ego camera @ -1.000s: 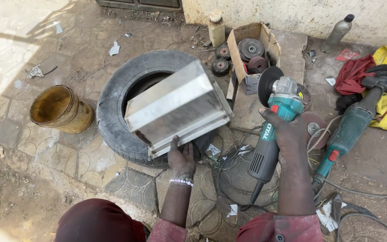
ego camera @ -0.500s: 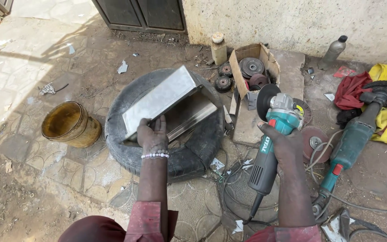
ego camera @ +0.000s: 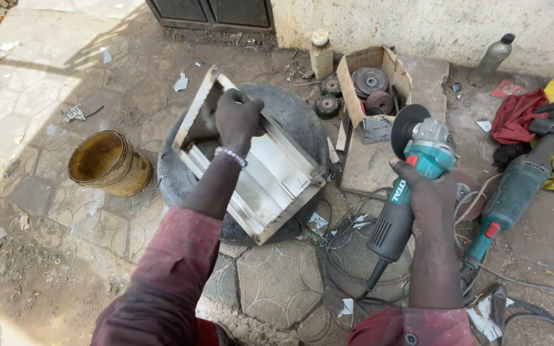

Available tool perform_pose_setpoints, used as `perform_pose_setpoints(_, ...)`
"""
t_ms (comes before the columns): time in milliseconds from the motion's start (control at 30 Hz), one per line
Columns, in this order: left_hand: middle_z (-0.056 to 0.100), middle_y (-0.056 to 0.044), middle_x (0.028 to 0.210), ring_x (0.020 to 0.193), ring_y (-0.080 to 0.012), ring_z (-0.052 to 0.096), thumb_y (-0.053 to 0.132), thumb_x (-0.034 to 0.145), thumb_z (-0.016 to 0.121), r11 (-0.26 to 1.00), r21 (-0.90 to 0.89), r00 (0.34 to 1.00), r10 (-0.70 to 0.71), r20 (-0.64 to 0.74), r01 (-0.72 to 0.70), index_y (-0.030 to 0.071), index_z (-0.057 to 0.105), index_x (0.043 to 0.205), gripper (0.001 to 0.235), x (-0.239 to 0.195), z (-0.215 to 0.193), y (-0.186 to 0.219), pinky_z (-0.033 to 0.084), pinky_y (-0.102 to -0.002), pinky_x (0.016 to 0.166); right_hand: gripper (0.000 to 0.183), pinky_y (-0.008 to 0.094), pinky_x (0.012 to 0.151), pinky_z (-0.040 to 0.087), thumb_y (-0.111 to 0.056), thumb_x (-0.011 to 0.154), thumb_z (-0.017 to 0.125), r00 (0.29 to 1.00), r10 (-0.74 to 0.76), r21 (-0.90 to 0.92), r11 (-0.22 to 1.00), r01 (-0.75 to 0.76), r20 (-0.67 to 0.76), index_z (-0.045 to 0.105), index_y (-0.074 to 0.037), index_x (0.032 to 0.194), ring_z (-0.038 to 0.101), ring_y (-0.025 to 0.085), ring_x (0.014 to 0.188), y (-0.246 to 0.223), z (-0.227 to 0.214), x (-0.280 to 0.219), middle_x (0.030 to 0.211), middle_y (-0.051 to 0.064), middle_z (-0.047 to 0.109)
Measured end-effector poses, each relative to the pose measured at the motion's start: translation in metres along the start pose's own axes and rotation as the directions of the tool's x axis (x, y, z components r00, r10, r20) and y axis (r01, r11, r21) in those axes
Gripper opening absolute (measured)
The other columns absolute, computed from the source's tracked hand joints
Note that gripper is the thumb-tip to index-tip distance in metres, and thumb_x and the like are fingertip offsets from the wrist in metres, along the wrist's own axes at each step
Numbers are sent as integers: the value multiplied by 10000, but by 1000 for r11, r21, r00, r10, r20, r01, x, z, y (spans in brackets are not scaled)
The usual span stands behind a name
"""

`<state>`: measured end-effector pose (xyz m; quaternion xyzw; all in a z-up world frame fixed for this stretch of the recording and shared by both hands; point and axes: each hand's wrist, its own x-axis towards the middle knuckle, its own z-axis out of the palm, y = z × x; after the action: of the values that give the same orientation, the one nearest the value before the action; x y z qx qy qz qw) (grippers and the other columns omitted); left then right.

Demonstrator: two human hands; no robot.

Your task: Grinding the edges and surfaces of a metal box using an angle grinder

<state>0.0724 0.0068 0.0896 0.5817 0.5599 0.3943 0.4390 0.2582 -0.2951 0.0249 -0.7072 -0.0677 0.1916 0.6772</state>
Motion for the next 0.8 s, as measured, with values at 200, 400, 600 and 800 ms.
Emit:
perform_pose_setpoints(200,663,-150,594,531,-297,733,190,684,696,961,147,969,243,-43,-235,122,594,767,149,45,29,-53,624,-386,519,471,348,618,614,-265,755,961,1000,-9,-21,1000,9,13,626,-68,1021,741,187,711,-4,-3,-8,766,65,669)
perform_pose_setpoints(400,633,-71,638,678,-264,713,221,682,709,942,83,946,325,-4,-324,155,650,820,164,42,59,-58,548,-396,650,456,355,628,619,-242,774,956,999,-25,-62,998,27,40,637,-53,1040,739,215,706,-13,-3,-18,782,95,680)
perform_pose_setpoints(600,718,-124,789,728,-326,688,276,739,718,934,161,947,303,107,-318,182,502,891,280,-22,97,-31,498,-477,687,325,258,703,499,-321,774,873,998,53,-160,986,-56,-25,688,-223,1022,613,71,777,-38,11,-36,915,-57,693)
perform_pose_setpoints(800,753,-196,943,754,-359,745,283,845,697,958,144,918,185,352,-248,59,505,1259,509,-69,117,-14,607,-489,642,339,253,632,510,-356,788,916,996,25,-176,984,-39,-82,706,-230,1022,599,41,719,-17,4,-21,900,-86,675)
